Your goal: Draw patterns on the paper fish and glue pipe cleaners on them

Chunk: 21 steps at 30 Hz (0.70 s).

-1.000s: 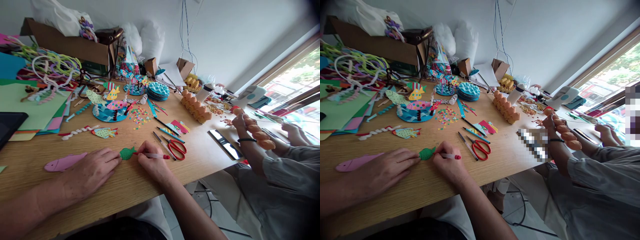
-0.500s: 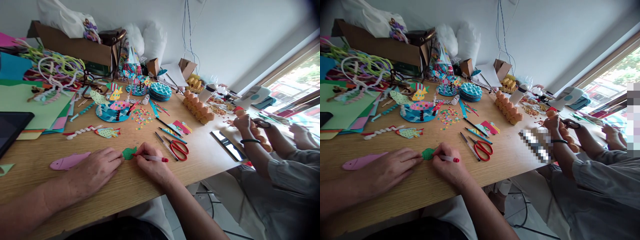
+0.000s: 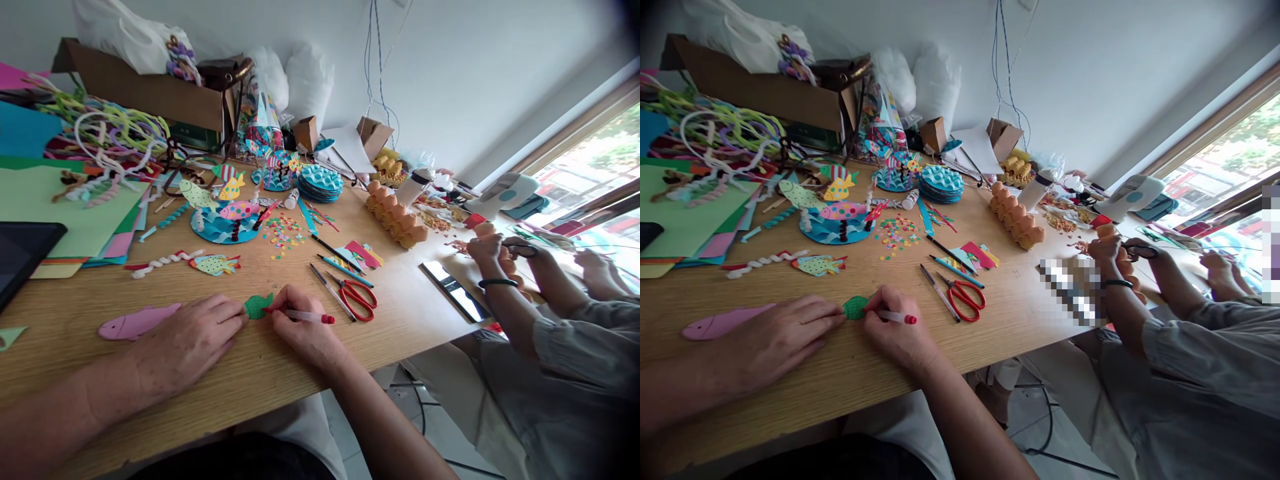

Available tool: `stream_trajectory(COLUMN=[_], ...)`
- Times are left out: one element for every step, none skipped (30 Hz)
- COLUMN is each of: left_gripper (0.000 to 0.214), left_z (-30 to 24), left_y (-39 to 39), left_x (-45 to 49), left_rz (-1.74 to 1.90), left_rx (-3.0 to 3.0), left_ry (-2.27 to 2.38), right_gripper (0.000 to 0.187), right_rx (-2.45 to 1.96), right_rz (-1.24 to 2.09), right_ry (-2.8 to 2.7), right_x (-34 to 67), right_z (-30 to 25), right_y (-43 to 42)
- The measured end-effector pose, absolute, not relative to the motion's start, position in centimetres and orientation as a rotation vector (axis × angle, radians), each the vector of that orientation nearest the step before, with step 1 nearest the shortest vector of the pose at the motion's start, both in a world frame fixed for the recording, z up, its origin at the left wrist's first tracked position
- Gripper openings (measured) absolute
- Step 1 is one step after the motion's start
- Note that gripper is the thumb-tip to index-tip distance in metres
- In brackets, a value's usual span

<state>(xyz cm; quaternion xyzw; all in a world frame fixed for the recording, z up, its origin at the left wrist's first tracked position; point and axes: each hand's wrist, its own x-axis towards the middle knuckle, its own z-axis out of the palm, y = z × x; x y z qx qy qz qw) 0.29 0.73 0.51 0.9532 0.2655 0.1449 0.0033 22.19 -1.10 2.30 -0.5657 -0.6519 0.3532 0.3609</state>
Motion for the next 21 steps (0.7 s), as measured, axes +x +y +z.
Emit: stream_trajectory(left_gripper=[0.035, 0.035, 0.035, 0.035, 0.035, 0.035, 0.035, 0.035, 0.035, 0.035, 0.035, 0.036, 0.036, 0.037, 0.037, 0.037, 0.037, 0.037, 0.036, 0.036, 0.036], left_z=[0.40, 0.34, 0.34, 0.39, 0.48, 0.60, 0.71, 0.82, 0.90, 0.95, 0.98, 0.98, 0.97, 0.96, 0.95, 0.95, 0.97, 1.00, 1.05, 1.10, 1.16], left_y=[0.69, 0.67, 0.67, 0.69, 0.72, 0.76, 0.81, 0.85, 0.88, 0.90, 0.91, 0.90, 0.89, 0.88, 0.87, 0.86, 0.86, 0.87, 0.88, 0.89, 0.90], left_x=[0.27, 0.26, 0.26, 0.26, 0.27, 0.28, 0.28, 0.29, 0.29, 0.29, 0.29, 0.30, 0.30, 0.31, 0.33, 0.34, 0.35, 0.36, 0.37, 0.37, 0.37], left_rz=[0.475, 0.485, 0.485, 0.476, 0.461, 0.449, 0.443, 0.445, 0.451, 0.454, 0.457, 0.458, 0.459, 0.460, 0.464, 0.467, 0.469, 0.471, 0.474, 0.476, 0.474], left_rx=[2.981, 2.977, 2.974, 2.973, 2.974, 2.977, 2.982, 2.987, 2.991, 2.993, 2.994, 2.995, 2.995, 2.997, 3.000, 3.003, 3.006, 3.007, 3.009, 3.010, 3.008], left_ry=[0.843, 0.844, 0.842, 0.834, 0.822, 0.811, 0.800, 0.794, 0.791, 0.785, 0.781, 0.780, 0.779, 0.780, 0.782, 0.785, 0.787, 0.787, 0.786, 0.784, 0.784], right_gripper=[0.011, 0.011, 0.011, 0.011, 0.011, 0.011, 0.011, 0.011, 0.011, 0.011, 0.011, 0.012, 0.012, 0.013, 0.013, 0.013, 0.013, 0.013, 0.013, 0.012, 0.011], right_rx=[-1.462, -1.465, -1.469, -1.473, -1.477, -1.481, -1.485, -1.488, -1.489, -1.488, -1.486, -1.487, -1.491, -1.496, -1.502, -1.505, -1.505, -1.501, -1.494, -1.484, -1.474], right_rz=[0.898, 0.887, 0.877, 0.867, 0.860, 0.856, 0.855, 0.855, 0.857, 0.861, 0.864, 0.865, 0.862, 0.859, 0.859, 0.860, 0.864, 0.874, 0.886, 0.901, 0.916], right_ry=[-1.682, -1.685, -1.690, -1.694, -1.697, -1.697, -1.695, -1.691, -1.688, -1.686, -1.687, -1.690, -1.692, -1.693, -1.694, -1.693, -1.687, -1.675, -1.660, -1.642, -1.625], right_x=[22.19, 22.19, 22.20, 22.20, 22.20, 22.19, 22.19, 22.17, 22.16, 22.15, 22.13, 22.12, 22.12, 22.12, 22.13, 22.14, 22.17, 22.20, 22.24, 22.27, 22.30], right_z=[2.32, 2.34, 2.37, 2.40, 2.43, 2.46, 2.49, 2.53, 2.57, 2.62, 2.68, 2.75, 2.82, 2.90, 2.96, 3.01, 3.03, 3.03, 3.00, 2.94, 2.85], right_y=[-1.10, -1.11, -1.12, -1.13, -1.14, -1.15, -1.16, -1.16, -1.17, -1.18, -1.18, -1.18, -1.19, -1.19, -1.19, -1.20, -1.20, -1.20, -1.21, -1.21, -1.21])
